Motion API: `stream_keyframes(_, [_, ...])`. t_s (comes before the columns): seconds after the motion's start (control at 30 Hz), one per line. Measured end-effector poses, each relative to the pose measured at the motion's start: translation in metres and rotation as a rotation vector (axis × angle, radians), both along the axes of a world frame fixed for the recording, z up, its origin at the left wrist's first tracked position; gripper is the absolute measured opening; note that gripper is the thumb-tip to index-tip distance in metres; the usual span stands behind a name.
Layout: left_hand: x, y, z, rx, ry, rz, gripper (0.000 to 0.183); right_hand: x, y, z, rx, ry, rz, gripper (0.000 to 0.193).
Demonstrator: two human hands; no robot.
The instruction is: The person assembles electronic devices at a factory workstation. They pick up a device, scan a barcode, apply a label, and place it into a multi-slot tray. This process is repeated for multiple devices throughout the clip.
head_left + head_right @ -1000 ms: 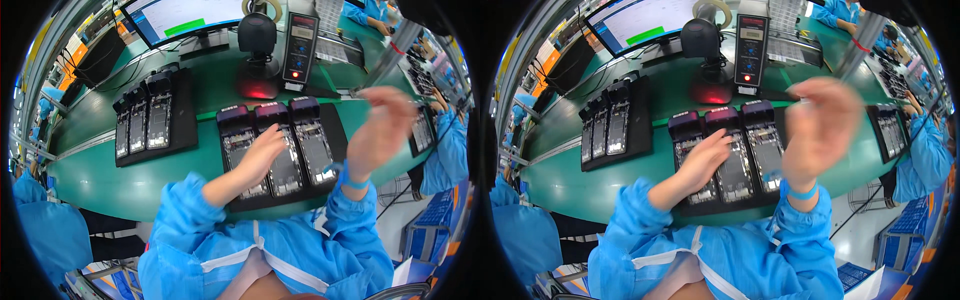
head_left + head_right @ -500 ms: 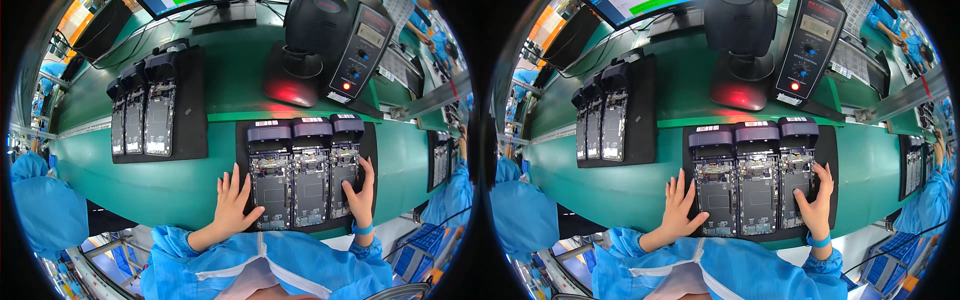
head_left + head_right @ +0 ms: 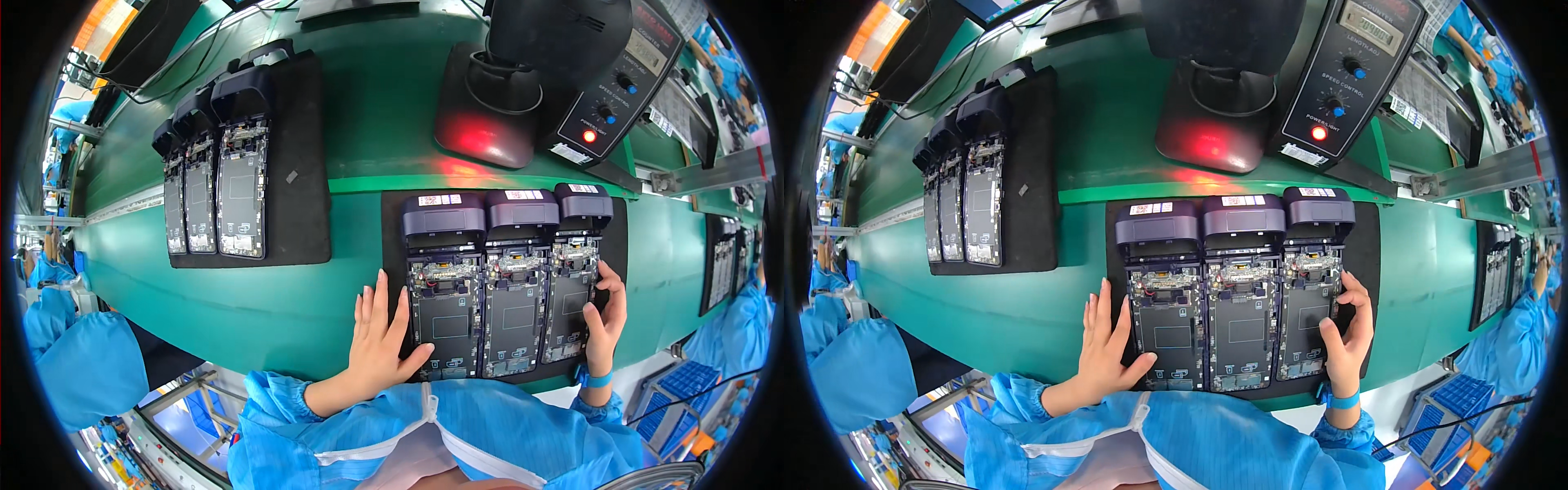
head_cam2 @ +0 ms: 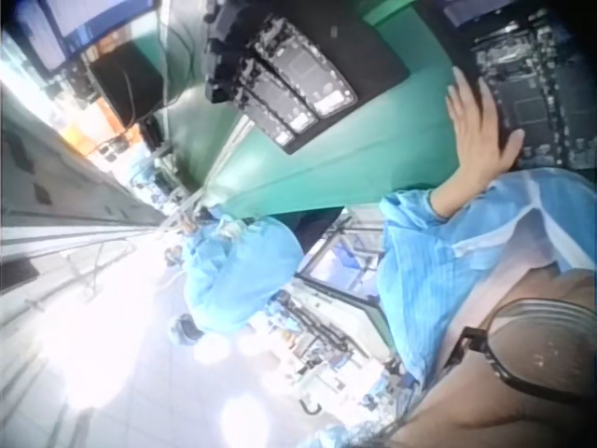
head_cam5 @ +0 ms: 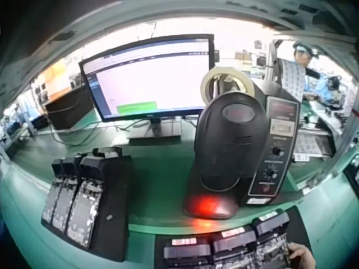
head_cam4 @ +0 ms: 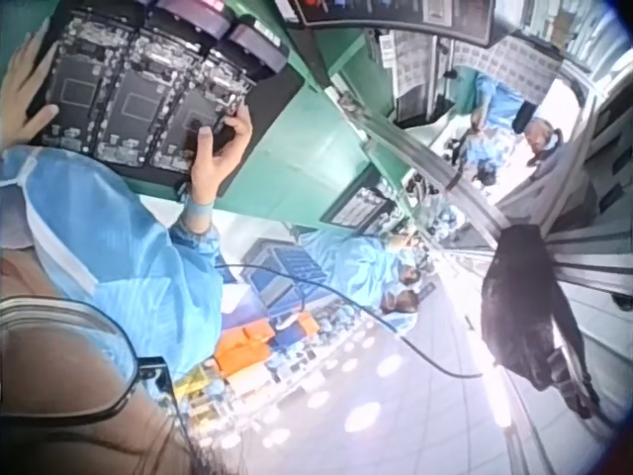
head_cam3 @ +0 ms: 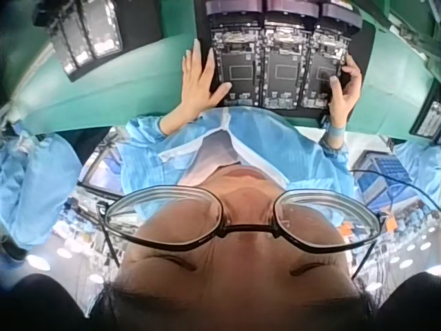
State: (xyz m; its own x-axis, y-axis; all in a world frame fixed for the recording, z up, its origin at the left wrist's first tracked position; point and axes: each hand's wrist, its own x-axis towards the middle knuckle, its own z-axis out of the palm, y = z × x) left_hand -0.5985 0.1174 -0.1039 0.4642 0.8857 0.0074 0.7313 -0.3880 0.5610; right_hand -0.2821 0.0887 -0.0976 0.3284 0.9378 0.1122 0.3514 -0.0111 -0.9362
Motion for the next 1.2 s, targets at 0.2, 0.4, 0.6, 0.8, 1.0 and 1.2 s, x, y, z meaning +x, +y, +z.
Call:
stream_keyframes(0.2, [0.0029,-0.0003,0.0032,0.047,0.033,0.022,0.069,0.0064,-0.003,-0.0027,0.043,0.15,-0.033,0.015])
stream_keyframes(0.4, [0.0026,-0.0018,0.0025,-0.029,0.019,0.028,0.072,0.0004,-0.0005,-0.0002,-0.004,0.109,-0.092,0.005])
stream_keyframes(0.6, [0.0031,-0.0005,0.0039,-0.023,0.025,0.03,0.071,-0.0031,0.0029,0.003,0.005,0.082,-0.138,0.009])
stream_keyframes(0.8, [0.0071,0.0002,0.0024,-0.027,-0.047,0.026,0.072,-0.0019,0.0037,-0.0008,0.04,0.061,-0.142,0.009])
stream_keyframes(1.0, [0.0085,0.0007,0.0039,-0.023,-0.077,0.005,0.071,-0.0015,0.0015,0.0002,0.036,0.097,-0.156,0.008])
stream_keyframes(1.2, [0.0097,0.0038,0.0068,0.014,-0.088,0.022,0.067,0.0005,0.0013,-0.0016,0.045,0.085,-0.148,0.008])
